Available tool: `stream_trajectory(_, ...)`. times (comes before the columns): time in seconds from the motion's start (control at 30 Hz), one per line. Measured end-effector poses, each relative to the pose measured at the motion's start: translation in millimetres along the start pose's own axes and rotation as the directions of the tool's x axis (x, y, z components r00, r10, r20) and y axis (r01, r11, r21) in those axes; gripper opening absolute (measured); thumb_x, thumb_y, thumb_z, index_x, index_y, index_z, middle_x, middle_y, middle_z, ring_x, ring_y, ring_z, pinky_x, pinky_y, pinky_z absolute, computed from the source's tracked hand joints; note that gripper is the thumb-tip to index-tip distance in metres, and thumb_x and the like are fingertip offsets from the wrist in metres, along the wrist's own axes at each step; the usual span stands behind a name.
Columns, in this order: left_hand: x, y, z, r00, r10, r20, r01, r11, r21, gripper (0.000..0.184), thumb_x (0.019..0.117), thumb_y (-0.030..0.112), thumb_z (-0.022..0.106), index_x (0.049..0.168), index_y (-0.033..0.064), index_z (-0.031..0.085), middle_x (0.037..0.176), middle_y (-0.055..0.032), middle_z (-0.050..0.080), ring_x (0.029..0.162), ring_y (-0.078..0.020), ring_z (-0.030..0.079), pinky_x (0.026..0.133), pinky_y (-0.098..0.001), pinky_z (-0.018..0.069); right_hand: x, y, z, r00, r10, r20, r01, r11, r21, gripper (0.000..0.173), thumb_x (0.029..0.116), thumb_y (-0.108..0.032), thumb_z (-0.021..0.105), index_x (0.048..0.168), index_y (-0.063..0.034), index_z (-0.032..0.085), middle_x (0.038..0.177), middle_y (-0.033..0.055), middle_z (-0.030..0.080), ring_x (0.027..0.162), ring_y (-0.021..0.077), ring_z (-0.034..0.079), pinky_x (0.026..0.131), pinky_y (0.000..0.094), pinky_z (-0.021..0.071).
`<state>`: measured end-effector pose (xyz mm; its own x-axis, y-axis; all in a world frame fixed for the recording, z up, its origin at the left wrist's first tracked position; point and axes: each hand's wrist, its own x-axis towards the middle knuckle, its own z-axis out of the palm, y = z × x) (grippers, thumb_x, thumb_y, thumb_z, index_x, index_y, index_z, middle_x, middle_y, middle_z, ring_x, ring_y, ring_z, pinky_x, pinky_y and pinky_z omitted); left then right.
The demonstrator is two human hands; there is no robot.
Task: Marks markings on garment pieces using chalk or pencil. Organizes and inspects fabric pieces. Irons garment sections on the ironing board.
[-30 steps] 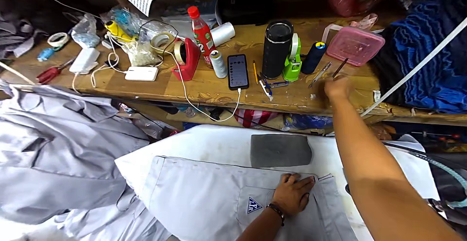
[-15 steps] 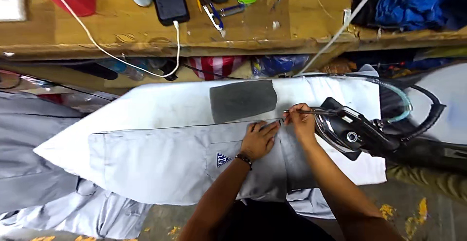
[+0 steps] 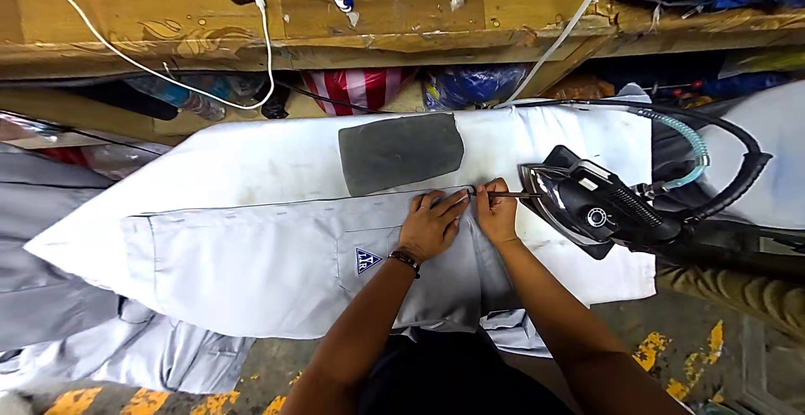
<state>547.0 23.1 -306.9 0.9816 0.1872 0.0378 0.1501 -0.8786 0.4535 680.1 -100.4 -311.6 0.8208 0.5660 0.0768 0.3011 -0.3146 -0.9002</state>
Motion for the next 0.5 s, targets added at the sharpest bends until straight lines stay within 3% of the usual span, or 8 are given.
stream_trajectory(0.5,0.7,-0.4,0.3,1.000,0.008,-0.024,-0.008,1.000,0.014,0.045,0.1016,0.027,0.043,0.143,0.0285,0.062,0.154,0.0111,0.052,0.140,-0.0249,0.047,0.112,-0.0490,0.0324,-0.4,2.0,3.5,0.996,-0.091,-0.005,0.090,0.995,-0.039,0.016,0.0970,-0.007,0.056,0.082,-0.0037,0.052,0.066,0.0008,0.045,0.053,0.0050,0.041,0.050,0.0195,0.0368)
